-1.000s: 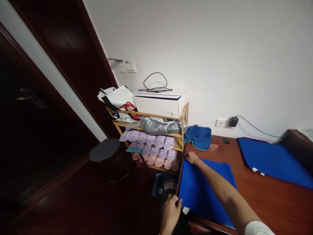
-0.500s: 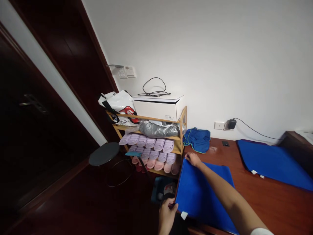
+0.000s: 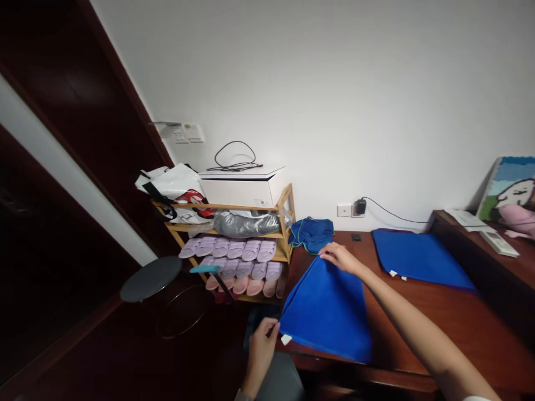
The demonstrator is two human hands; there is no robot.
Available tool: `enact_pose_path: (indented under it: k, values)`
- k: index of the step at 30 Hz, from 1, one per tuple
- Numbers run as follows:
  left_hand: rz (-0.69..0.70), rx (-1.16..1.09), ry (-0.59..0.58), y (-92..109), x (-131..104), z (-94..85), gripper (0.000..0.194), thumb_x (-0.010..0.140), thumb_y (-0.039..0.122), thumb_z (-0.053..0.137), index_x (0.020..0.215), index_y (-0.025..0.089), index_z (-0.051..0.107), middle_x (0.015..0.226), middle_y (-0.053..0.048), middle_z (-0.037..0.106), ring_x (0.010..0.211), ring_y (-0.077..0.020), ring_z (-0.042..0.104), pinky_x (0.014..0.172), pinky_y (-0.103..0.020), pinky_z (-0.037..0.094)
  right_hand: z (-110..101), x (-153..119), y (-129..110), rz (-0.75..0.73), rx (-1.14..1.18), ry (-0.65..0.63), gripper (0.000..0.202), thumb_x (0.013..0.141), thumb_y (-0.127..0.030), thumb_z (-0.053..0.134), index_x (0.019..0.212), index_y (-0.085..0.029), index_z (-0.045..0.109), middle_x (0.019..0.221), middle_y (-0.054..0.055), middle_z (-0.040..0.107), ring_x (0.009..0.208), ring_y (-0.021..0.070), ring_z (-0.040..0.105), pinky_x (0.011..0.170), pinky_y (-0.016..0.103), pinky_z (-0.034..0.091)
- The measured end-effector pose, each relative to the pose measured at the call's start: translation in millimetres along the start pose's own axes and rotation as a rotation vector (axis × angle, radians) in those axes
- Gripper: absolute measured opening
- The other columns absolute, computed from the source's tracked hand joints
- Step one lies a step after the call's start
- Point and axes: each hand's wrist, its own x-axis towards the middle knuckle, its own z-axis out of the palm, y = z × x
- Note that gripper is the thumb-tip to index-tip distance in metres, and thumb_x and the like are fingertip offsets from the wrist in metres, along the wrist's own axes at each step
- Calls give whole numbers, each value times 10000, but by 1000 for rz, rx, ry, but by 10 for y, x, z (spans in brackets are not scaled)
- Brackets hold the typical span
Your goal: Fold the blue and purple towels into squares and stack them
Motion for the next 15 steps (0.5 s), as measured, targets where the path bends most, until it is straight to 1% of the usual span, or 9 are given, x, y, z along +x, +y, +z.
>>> enact_pose_path:
  k: [2, 3, 6, 8, 9, 10, 12, 13, 15]
  values:
    - [32, -78, 26, 351, 123, -95, 476, 772, 717, 691, 805, 245, 737, 839, -73, 821, 848, -289, 797, 828, -408, 652, -308, -128, -53, 46, 37, 107, 396, 1016, -575, 561, 1025, -239, 770, 1030, 87, 774, 978, 233, 683, 923, 376, 540]
    - [46, -123, 21, 551, 186, -149, 473, 752, 702, 723, 823, 235, 745, 851, -73, 824, 854, -287, 798, 834, -408, 657, -479, -200, -70, 73, 60, 158, 403, 999, -592, 580, 1018, -237, 771, 1027, 84, 777, 956, 230, 688, 898, 370, 547]
    - [91, -235, -62, 1196, 320, -305, 451, 710, 627, 798, 885, 214, 756, 893, -72, 828, 883, -276, 800, 855, -393, 663, -1006, -460, -118, 150, 121, 317, 443, 928, -648, 650, 995, -229, 779, 1007, 75, 788, 908, 228, 706, 844, 360, 561]
    - [134, -257, -128, 1620, 340, -366, 428, 712, 581, 819, 914, 208, 758, 914, -68, 826, 895, -264, 794, 863, -382, 659, -1315, -661, -175, 208, 162, 433, 488, 867, -684, 700, 967, -213, 780, 963, 72, 790, 859, 222, 711, 786, 349, 569]
    - [157, -258, -158, 1818, 327, -374, 416, 721, 566, 821, 923, 207, 759, 918, -64, 823, 896, -257, 790, 859, -373, 657, -1448, -765, -214, 248, 189, 480, 517, 842, -700, 717, 966, -202, 777, 901, 65, 782, 795, 211, 704, 730, 337, 568]
    - [176, -256, -190, 2003, 300, -363, 407, 732, 559, 820, 929, 208, 759, 912, -60, 819, 888, -249, 785, 844, -361, 656, -1566, -869, -259, 294, 222, 520, 547, 825, -712, 727, 983, -190, 772, 815, 49, 763, 710, 194, 685, 660, 322, 558]
    - [205, -256, -262, 2331, 210, -284, 396, 763, 561, 804, 942, 211, 761, 866, -46, 800, 840, -229, 770, 780, -325, 649, -1765, -1067, -356, 368, 292, 591, 595, 816, -718, 734, 1042, -168, 752, 648, 1, 689, 558, 160, 620, 552, 295, 521]
    - [221, -263, -306, 2473, 153, -219, 387, 782, 562, 792, 945, 213, 761, 853, -42, 789, 815, -217, 758, 746, -306, 640, -1851, -1160, -402, 383, 318, 630, 606, 817, -715, 738, 1066, -162, 742, 599, -20, 655, 515, 150, 596, 530, 290, 513]
    - [275, -300, -397, 2711, 29, -57, 346, 828, 545, 766, 931, 215, 763, 873, -45, 769, 791, -195, 730, 710, -278, 615, -2004, -1323, -477, 370, 340, 729, 596, 813, -697, 759, 1075, -162, 730, 587, -28, 646, 505, 146, 600, 541, 296, 529]
